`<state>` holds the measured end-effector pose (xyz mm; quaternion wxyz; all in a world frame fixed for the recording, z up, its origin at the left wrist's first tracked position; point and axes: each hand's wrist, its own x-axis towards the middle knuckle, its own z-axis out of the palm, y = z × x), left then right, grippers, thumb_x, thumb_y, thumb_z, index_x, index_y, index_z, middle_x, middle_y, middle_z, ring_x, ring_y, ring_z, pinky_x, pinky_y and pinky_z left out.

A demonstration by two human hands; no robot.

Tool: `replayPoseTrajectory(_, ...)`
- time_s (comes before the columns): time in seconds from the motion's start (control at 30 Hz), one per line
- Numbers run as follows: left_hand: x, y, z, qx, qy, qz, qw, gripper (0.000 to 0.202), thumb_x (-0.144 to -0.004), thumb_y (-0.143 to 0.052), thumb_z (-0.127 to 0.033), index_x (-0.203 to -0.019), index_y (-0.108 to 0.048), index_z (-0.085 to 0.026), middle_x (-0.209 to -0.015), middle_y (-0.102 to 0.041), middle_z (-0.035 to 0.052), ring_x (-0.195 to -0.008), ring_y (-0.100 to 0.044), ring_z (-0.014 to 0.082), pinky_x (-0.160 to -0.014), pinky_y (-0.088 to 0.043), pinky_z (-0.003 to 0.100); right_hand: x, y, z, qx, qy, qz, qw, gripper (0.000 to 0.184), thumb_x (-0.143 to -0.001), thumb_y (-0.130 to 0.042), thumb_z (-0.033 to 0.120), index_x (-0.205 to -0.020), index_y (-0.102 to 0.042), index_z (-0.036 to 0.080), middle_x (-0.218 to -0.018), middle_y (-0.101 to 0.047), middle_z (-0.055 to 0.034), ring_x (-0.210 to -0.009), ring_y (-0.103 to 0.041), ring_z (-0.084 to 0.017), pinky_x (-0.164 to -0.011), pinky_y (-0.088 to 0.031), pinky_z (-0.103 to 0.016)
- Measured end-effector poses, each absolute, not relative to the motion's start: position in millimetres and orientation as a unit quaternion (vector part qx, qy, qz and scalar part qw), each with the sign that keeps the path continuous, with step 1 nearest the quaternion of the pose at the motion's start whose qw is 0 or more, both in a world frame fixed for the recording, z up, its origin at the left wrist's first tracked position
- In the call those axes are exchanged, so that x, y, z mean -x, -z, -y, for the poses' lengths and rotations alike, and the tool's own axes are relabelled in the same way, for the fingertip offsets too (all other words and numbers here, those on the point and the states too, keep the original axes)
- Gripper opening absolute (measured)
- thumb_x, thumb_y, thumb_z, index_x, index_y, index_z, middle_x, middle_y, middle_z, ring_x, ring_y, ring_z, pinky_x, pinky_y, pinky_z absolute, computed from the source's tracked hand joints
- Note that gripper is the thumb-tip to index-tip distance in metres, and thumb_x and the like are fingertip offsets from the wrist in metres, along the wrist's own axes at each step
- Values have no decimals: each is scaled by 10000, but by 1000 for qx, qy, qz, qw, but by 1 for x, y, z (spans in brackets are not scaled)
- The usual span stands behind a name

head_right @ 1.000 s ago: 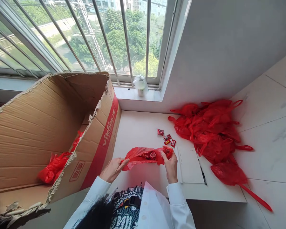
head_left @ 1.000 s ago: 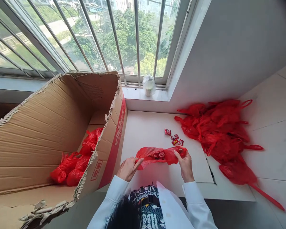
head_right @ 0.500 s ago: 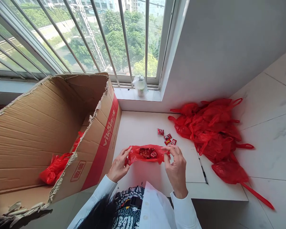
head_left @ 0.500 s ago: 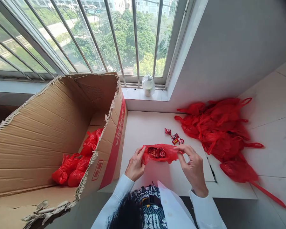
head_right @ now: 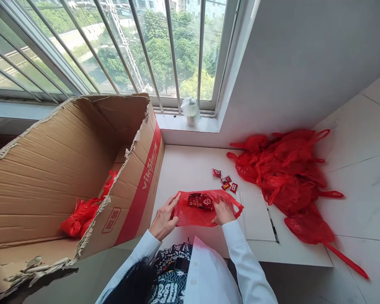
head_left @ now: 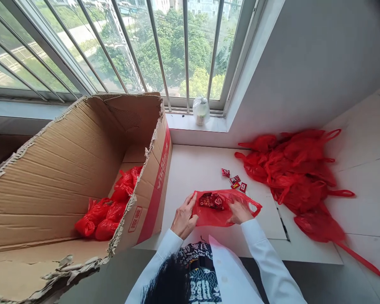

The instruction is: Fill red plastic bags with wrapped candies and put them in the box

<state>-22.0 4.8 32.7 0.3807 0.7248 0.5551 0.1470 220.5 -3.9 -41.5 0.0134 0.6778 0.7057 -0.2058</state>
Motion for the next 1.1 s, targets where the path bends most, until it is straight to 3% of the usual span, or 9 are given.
replayPoseTrajectory(0.07,19,-34,-4,-716,-146,-559,392,724,-700,-401,-80,-1399,-326,-251,-1438,-370,48,-1169,-506,230,-963,-413,357,-226,47,7,-680,205,-703,34,807,-362,-845,230,-1139,-629,212,-1350,-450,-161,-1255,-346,-425,-988,-302,-531)
replayPoseTrajectory(0.17,14,-36,-5,-711,-144,-572,383,568,-810,-402,-197,-1376,-371,-228,-1413,-408,61,-1214,-473,232,-1003,-387,376,-224,49,4,-691,201,-691,68,589,-371,-843,227,-944,-708,205,-1338,-468,-152,-1248,-356,-423,-990,-296,-533)
replayPoseTrajectory(0.23,10,-36,-6,-718,-136,-579,361,562,-815,-441,-228,-1373,-376,-212,-1405,-419,74,-1220,-473,237,-1010,-390,379,-218,48,-2,-699,200,-681,85,423,-432,-818,181,-844,-722,186,-1207,-570,-166,-1161,-464,-396,-946,-346,-506)
replayPoseTrajectory(0.33,7,-33,-9,-738,-128,-567,342,645,-759,-451,-114,-1388,-343,-212,-1421,-400,69,-1243,-456,230,-1007,-406,370,-206,47,-12,-708,207,-669,95,209,-644,-687,130,-848,-718,163,-925,-671,-164,-913,-622,-319,-792,-433,-421)
replayPoseTrajectory(0.4,6,-31,-9,-746,-131,-554,346,701,-714,-426,-42,-1389,-340,-212,-1428,-392,57,-1276,-419,210,-1035,-386,356,-197,48,-20,-704,211,-672,92,217,-755,-561,101,-904,-706,163,-887,-680,-165,-848,-645,-285,-724,-442,-375)
replayPoseTrajectory(0.5,6,-28,-11,-745,-144,-542,360,727,-681,-415,-17,-1384,-350,-190,-1431,-388,51,-1310,-371,187,-1087,-331,331,-181,58,-33,-691,222,-682,88,268,-792,-480,65,-928,-695,148,-909,-682,-175,-865,-647,-276,-704,-435,-347)
replayPoseTrajectory(0.63,6,-25,-16,-732,-160,-543,379,724,-669,-433,-33,-1376,-366,-173,-1428,-390,47,-1320,-352,184,-1116,-298,333,-166,80,-46,-678,244,-689,81,290,-768,-551,124,-1035,-657,162,-992,-676,-158,-894,-636,-260,-717,-432,-320)
replayPoseTrajectory(0.77,4,-23,-19,-731,-157,-536,393,738,-647,-432,-25,-1370,-374,-158,-1427,-386,56,-1323,-346,191,-1118,-300,358,-164,99,-48,-679,239,-690,73,431,-710,-613,143,-1140,-584,131,-1106,-627,-186,-991,-594,-270,-768,-419,-318)
replayPoseTrajectory(1.1,5,-27,-19,-744,-137,-540,369,723,-660,-412,-4,-1374,-352,-101,-1431,-372,91,-1335,-319,169,-1119,-299,334,-180,81,-38,-672,259,-690,67,325,-738,-492,107,-1018,-594,236,-963,-659,-54,-865,-617,-197,-635,-372,-240)
